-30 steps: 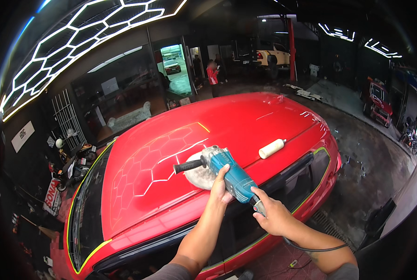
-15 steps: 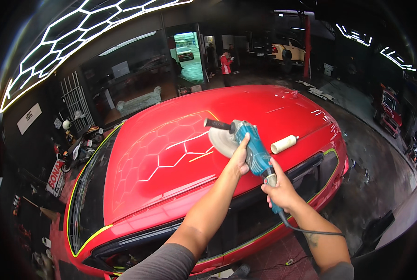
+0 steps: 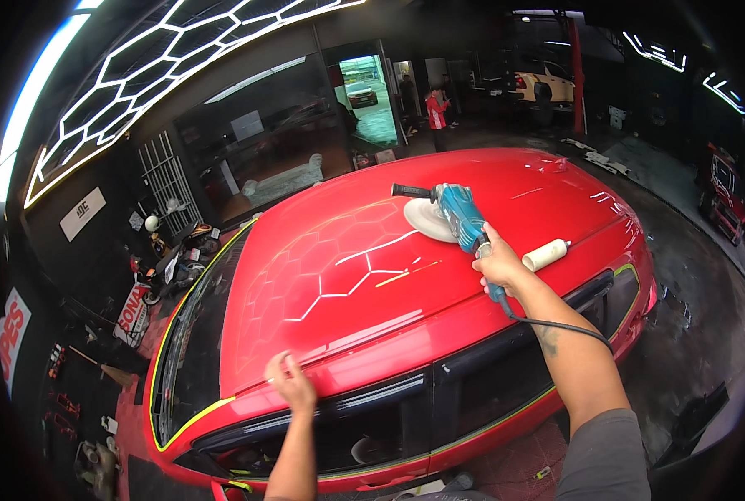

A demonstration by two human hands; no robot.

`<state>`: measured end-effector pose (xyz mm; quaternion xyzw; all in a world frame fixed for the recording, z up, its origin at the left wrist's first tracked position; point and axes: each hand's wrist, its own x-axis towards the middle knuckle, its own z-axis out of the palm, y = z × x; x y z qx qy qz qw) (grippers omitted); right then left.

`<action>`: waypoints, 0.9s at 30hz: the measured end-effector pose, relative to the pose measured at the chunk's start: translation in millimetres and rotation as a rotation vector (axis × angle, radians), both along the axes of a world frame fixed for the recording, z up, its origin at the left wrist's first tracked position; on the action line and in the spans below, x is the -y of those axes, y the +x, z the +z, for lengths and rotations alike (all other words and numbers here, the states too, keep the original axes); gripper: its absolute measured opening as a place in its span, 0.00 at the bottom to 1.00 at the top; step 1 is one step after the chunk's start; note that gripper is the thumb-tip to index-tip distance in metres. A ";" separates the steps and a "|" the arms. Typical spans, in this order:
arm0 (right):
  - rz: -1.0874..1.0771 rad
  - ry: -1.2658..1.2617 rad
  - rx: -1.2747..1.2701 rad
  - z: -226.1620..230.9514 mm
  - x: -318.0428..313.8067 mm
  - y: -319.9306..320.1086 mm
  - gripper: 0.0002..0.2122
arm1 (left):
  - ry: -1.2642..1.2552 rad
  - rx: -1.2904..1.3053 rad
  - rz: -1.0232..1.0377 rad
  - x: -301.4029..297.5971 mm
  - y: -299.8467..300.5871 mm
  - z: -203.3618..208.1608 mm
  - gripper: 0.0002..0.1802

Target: The person uses a rotary polisher to buff the roof of a red car. They apply a white compound using a foam roller and then systematically polish the surface with the machine, moving across the roof in overlapping passes.

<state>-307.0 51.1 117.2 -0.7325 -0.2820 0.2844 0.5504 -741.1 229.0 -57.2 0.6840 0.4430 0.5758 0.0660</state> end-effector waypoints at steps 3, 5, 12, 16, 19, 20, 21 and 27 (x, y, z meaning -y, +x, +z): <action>0.040 -0.019 -0.001 2.6 -8.1 -10.6 0.48 | -0.190 -0.227 0.266 -23.0 -48.5 -18.5 0.25; 0.065 -0.013 -0.010 4.9 -17.8 -25.4 0.48 | -0.171 -0.233 0.305 -29.9 -50.4 -25.9 0.28; 0.214 -0.069 0.192 -6.6 -46.2 -70.6 0.47 | -0.166 -0.216 0.281 -28.3 -44.9 -21.2 0.30; 0.300 -0.125 0.307 0.3 -59.6 -114.2 0.46 | -0.165 -0.186 0.266 -26.3 -42.2 -19.2 0.29; 0.398 -0.231 0.776 -22.3 -86.6 -138.0 0.43 | -0.165 -0.161 0.264 -24.3 -40.3 -16.8 0.30; 0.451 -0.285 0.781 -8.6 -95.0 -166.5 0.43 | -0.165 -0.167 0.283 -24.3 -50.3 -16.1 0.30; 0.479 -0.210 0.799 -9.8 -101.9 -177.3 0.42 | -0.168 -0.163 0.283 -24.8 -48.6 -16.5 0.30; 0.494 -0.183 1.017 -11.4 -116.0 -214.0 0.34 | -0.137 -0.207 0.277 -28.5 -38.3 -22.0 0.29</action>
